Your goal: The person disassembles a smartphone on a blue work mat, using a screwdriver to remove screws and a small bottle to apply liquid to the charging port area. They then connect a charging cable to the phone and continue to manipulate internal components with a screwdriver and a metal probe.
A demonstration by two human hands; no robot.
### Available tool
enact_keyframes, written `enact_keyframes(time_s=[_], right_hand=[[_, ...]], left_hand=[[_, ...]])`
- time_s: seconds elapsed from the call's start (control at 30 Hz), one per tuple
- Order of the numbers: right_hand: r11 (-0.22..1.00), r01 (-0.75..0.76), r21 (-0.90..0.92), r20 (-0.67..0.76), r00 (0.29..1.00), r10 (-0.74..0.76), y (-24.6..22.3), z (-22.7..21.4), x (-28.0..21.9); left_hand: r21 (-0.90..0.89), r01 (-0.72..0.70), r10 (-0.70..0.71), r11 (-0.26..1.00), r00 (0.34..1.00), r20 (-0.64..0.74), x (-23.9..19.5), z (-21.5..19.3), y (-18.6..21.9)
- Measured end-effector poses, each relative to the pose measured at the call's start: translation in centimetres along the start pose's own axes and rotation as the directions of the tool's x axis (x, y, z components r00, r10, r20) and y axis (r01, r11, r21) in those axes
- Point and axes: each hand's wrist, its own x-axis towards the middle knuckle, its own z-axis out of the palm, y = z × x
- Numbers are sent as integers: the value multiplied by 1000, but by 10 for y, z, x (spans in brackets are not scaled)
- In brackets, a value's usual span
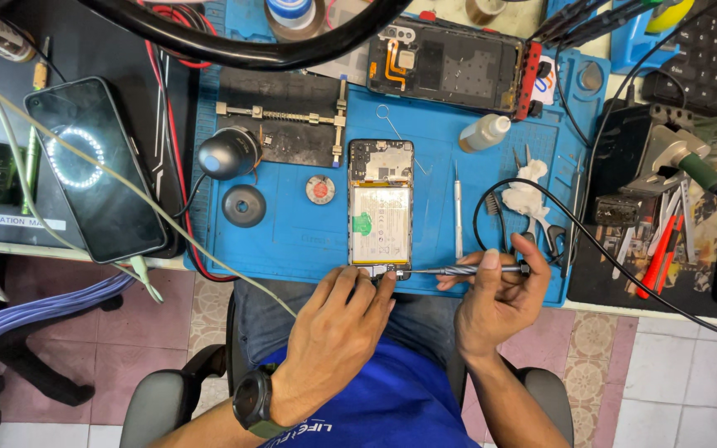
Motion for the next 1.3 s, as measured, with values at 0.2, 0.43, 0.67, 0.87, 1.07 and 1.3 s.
enact_keyframes(time_s=[0.2, 0.43, 0.67, 0.87, 1.07, 1.3], right_hand=[[998, 28, -50, 48, 998, -26, 2, 0, -1], [996, 50, -81, 66, 997, -44, 3, -1, -3], [996, 39, -80, 57, 998, -34, 4, -1, -2], [983, 104, -152, 129, 988, -85, -7, -2, 0], [670, 632, -390, 681, 687, -251, -61, 7, 22], [560, 786, -261, 939, 341, -40, -121, 29, 55]], left_hand=[[11, -2, 2, 1000, 1000, -9, -2, 0, 0], [15, -2, 2, 1000, 1000, 1, -4, 0, 2], [22, -10, 10, 1000, 1000, -19, -3, 0, 0], [4, -34, 34, 999, 999, -19, -5, 0, -5], [-25, -59, 58, 998, 998, -24, -9, -1, -11], [-83, -76, 68, 994, 993, -92, -11, -1, -15]])
